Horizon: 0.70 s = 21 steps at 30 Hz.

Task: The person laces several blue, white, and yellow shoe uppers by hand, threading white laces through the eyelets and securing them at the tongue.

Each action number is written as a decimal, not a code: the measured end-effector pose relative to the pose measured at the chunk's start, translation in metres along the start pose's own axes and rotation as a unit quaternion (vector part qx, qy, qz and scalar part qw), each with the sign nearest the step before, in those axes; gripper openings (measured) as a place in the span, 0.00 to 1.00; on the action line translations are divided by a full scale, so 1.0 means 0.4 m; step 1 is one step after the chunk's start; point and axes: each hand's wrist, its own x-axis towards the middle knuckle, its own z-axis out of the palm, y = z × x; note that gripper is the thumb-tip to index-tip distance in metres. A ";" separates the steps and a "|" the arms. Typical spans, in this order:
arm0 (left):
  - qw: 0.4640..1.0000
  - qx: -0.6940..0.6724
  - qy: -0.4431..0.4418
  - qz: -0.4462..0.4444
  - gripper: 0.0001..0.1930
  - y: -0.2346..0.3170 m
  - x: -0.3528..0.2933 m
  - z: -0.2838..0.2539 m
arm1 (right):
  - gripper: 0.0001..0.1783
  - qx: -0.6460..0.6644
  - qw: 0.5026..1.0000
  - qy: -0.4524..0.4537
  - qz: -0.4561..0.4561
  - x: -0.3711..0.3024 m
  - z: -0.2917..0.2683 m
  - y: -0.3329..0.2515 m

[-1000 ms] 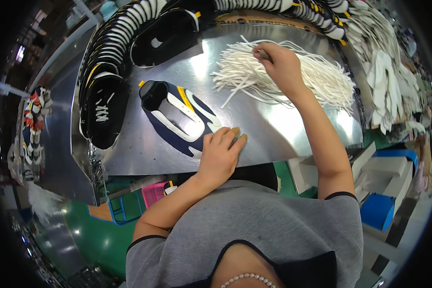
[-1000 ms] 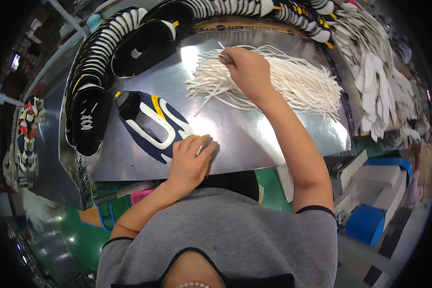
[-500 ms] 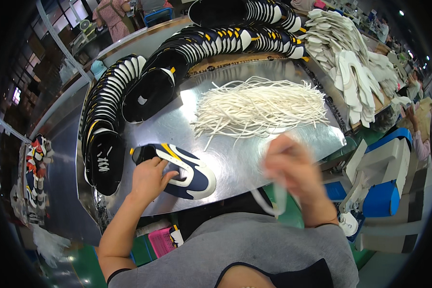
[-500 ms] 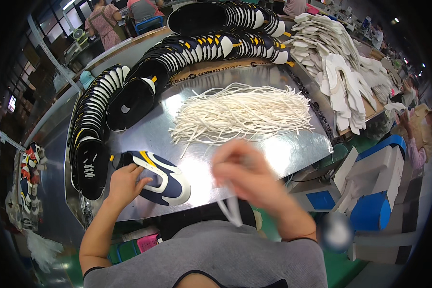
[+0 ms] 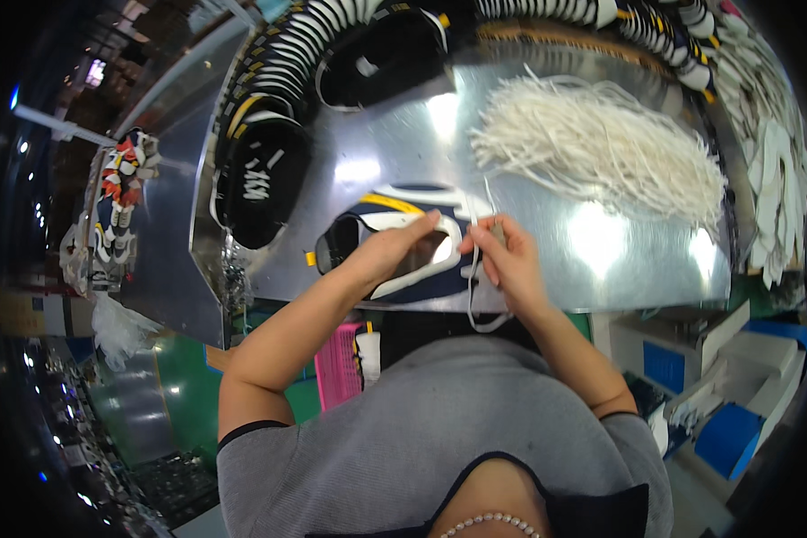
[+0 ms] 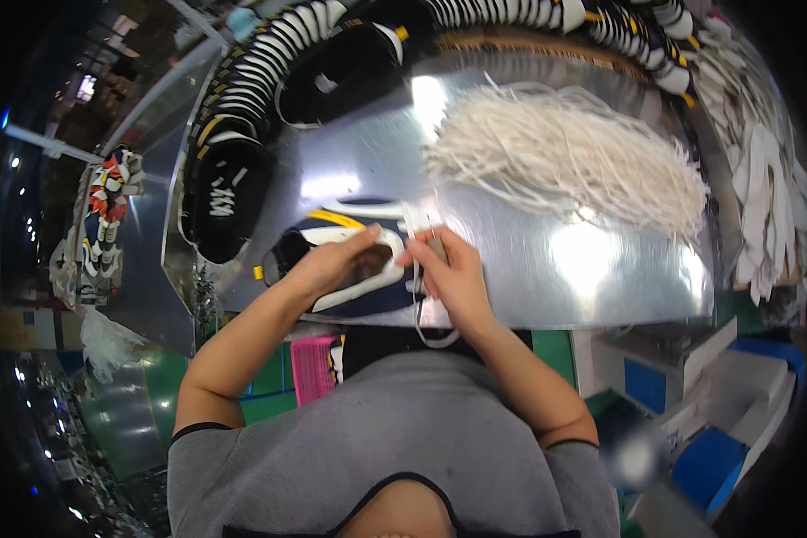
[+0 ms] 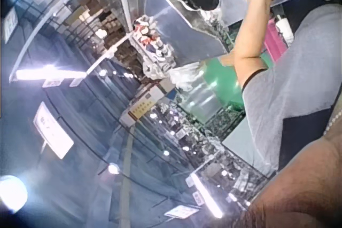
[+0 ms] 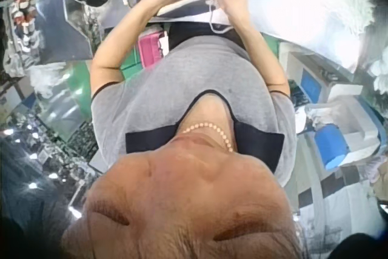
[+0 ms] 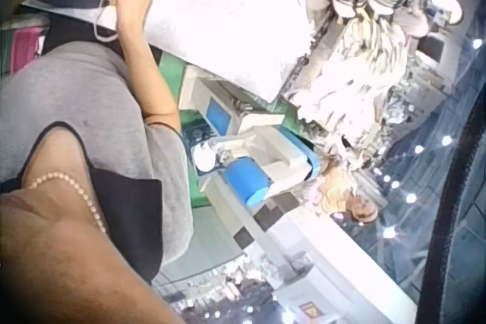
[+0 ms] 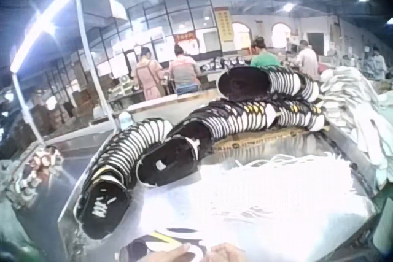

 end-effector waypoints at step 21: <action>0.950 -0.120 0.097 0.273 0.12 -0.029 -0.078 0.146 | 0.11 -0.263 0.960 -0.009 -0.097 -0.092 0.017 -0.093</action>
